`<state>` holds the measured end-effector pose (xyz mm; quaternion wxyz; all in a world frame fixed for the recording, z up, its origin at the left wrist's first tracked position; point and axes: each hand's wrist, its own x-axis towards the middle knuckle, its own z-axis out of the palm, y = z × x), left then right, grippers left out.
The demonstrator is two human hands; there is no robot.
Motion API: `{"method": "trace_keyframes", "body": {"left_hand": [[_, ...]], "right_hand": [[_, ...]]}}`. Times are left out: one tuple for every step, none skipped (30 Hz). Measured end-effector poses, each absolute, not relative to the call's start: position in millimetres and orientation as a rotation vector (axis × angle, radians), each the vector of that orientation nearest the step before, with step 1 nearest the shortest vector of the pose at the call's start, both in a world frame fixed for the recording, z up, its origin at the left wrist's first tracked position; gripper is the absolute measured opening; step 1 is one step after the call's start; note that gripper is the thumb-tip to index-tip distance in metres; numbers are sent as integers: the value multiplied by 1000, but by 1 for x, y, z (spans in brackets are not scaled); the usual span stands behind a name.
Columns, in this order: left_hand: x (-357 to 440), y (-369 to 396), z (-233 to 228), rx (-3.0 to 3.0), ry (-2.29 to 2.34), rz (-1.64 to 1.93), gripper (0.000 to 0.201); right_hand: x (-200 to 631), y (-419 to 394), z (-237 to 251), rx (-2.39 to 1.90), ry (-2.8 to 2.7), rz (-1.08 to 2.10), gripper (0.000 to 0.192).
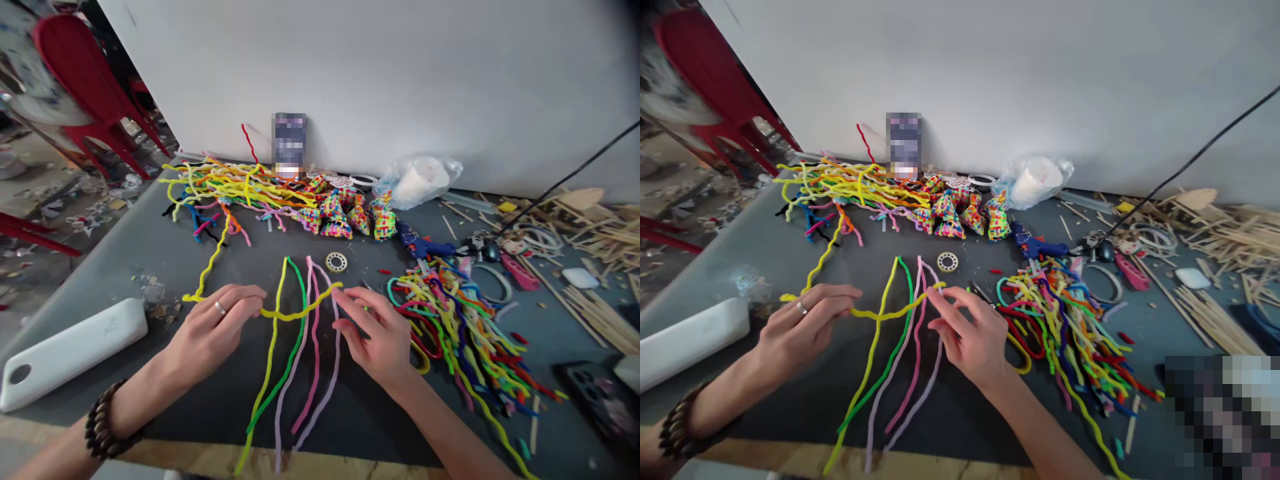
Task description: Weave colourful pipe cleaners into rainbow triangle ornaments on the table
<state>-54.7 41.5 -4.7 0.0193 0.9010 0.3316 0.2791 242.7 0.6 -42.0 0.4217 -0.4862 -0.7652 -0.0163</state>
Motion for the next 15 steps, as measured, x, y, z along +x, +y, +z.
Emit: {"method": "trace_keyframes", "body": {"left_hand": [[-56,40,-8,2754,1036,927,39],[-57,39,-10,2726,1016,972,38],[-58,39,-12,2714,967,992,38],[-60,38,-13,2711,901,990,38],[-61,38,-14,2706,835,973,37],[-62,38,-14,2701,772,957,37],[-63,37,-15,2695,719,940,36],[-64,37,-15,2687,680,936,35],[-64,38,-15,2680,659,935,34],[-65,38,-15,2677,658,928,33],[-65,39,-16,2676,679,913,33],[-65,39,-17,2673,723,892,33],[-66,41,-18,2665,784,876,32],[-66,42,-19,2652,849,875,32],[-67,43,-21,2637,911,881,31]], "right_hand": [[243,1,-41,-1217,-1928,-39,35],[242,0,-40,-1223,-1923,-48,33],[242,0,-39,-1232,-1911,-57,34],[240,0,-38,-1241,-1905,-56,34],[239,-1,-38,-1246,-1905,-54,34],[238,-1,-38,-1249,-1909,-58,34],[238,-1,-39,-1247,-1914,-70,33],[238,-2,-39,-1242,-1923,-86,32],[238,-2,-40,-1234,-1933,-104,31],[239,-2,-41,-1220,-1945,-113,31],[240,-2,-41,-1201,-1956,-100,31],[241,-2,-40,-1179,-1967,-51,31],[243,-2,-40,-1156,-1974,25,32],[243,-2,-38,-1138,-1966,109,33],[244,-3,-37,-1127,-1951,187,34]]}}
